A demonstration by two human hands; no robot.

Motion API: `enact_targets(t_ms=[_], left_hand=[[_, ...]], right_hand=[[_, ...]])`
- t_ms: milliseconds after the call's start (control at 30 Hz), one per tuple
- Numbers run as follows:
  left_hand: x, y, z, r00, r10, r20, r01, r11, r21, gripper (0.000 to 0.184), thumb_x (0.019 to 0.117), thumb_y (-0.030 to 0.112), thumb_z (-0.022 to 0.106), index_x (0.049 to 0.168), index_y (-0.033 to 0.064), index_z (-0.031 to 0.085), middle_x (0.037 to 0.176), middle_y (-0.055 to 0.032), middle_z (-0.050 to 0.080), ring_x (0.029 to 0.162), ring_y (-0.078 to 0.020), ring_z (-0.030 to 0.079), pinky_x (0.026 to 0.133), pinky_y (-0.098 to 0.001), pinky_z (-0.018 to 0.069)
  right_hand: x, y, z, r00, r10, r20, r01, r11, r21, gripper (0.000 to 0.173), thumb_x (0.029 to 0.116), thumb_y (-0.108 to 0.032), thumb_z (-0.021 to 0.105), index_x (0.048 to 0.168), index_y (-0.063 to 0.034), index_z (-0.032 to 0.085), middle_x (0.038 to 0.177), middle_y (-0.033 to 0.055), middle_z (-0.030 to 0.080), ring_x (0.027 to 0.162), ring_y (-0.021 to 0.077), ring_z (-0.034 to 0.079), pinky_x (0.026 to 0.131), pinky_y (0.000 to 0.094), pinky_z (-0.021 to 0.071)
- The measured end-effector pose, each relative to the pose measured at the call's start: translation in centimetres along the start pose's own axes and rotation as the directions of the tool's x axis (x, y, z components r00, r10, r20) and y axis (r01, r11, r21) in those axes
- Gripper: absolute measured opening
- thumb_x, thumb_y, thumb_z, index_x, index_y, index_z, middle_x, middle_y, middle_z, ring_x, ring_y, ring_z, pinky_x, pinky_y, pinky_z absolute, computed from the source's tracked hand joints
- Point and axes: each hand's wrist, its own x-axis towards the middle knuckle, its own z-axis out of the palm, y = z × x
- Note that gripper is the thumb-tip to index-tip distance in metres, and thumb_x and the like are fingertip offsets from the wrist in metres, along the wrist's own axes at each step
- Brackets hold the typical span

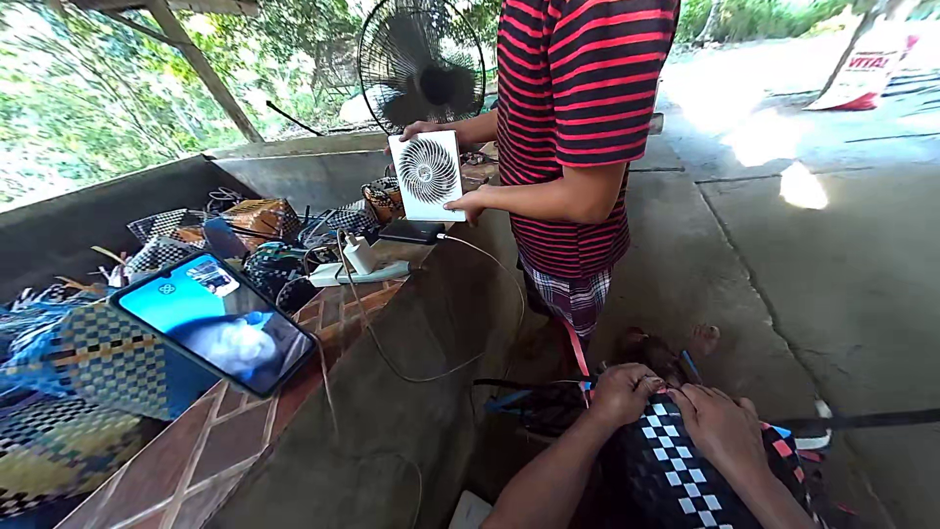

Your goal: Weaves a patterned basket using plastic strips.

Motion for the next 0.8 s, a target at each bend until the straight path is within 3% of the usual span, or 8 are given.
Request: enact_targets(t_ms=[100,200,300,467,667,800], left_hand=[[0.0,-0.3,0.2,1.0,0.003,0.018,-0.003,1.0,-0.012,0.031,0.1066,0.018,0.052,0.109,-0.0048,0.073,0.108,-0.0188,0.072,0.105,-0.0288,0.068,0.099,-0.0493,0.0506],[-0.2,-0.3,0.4,1.0,0.023,-0.019,-0.023,1.0,0.005,0.031,0.1061,0.02,0.053,0.112,-0.0024,0.073,0.111,-0.0181,0.071,0.108,-0.0295,0.067,0.102,-0.0496,0.0489],[-0.6,-0.4,0.6,0.997,0.059,-0.056,-0.057,0.998,0.023,0.029,0.1052,0.02,0.054,0.111,-0.0018,0.073,0.109,-0.0174,0.071,0.108,-0.0291,0.067,0.103,-0.049,0.0485],[-0.8,0.0,0.5,0.997,0.06,-0.057,-0.056,0.996,0.068,0.028,0.1044,0.015,0.056,0.101,-0.0058,0.073,0.099,-0.019,0.072,0.095,-0.0303,0.07,0.092,-0.0503,0.0526],[-0.6,0.2,0.3,1.0,0.018,-0.001,-0.018,0.998,0.062,0.031,0.1065,0.019,0.053,0.111,-0.004,0.072,0.111,-0.0191,0.071,0.109,-0.0308,0.067,0.104,-0.0507,0.0478],[-0.9,0.0,0.5,0.998,0.038,-0.04,-0.036,0.998,0.058,0.031,0.1056,0.021,0.054,0.11,-0.0021,0.073,0.11,-0.0175,0.071,0.108,-0.0293,0.067,0.103,-0.0499,0.0478]], right_hand=[[-0.2,0.5,0.5,0.997,-0.025,-0.069,0.025,1.0,0.011,0.037,0.1011,-0.023,0.057,0.078,0.0025,0.069,0.086,0.0218,0.072,0.091,0.0447,0.07,0.081,0.0657,0.0462],[-0.3,0.5,0.8,0.997,-0.024,-0.075,0.024,1.0,0.005,0.039,0.1022,-0.026,0.052,0.085,0.0025,0.072,0.096,0.0229,0.073,0.098,0.047,0.069,0.084,0.0677,0.0457],[-0.5,0.5,1.0,0.997,-0.025,-0.08,0.025,1.0,0.004,0.041,0.1028,-0.028,0.05,0.087,0.0026,0.072,0.096,0.0232,0.073,0.099,0.0479,0.068,0.084,0.0681,0.0454],[-0.7,0.1,0.9,0.995,-0.038,-0.096,0.04,0.999,0.017,0.044,0.1017,-0.03,0.049,0.083,0.0029,0.071,0.091,0.0225,0.073,0.096,0.0472,0.07,0.082,0.0673,0.0468],[-0.8,0.4,0.8,0.997,-0.014,-0.074,0.016,1.0,0.02,0.041,0.1028,-0.029,0.05,0.09,0.0025,0.073,0.097,0.0237,0.073,0.1,0.0479,0.068,0.084,0.0682,0.0462],[-0.9,0.3,1.0,0.996,-0.025,-0.084,0.026,1.0,0.016,0.041,0.1025,-0.028,0.05,0.09,0.0029,0.073,0.097,0.0238,0.072,0.1,0.0485,0.068,0.085,0.0683,0.0456]])
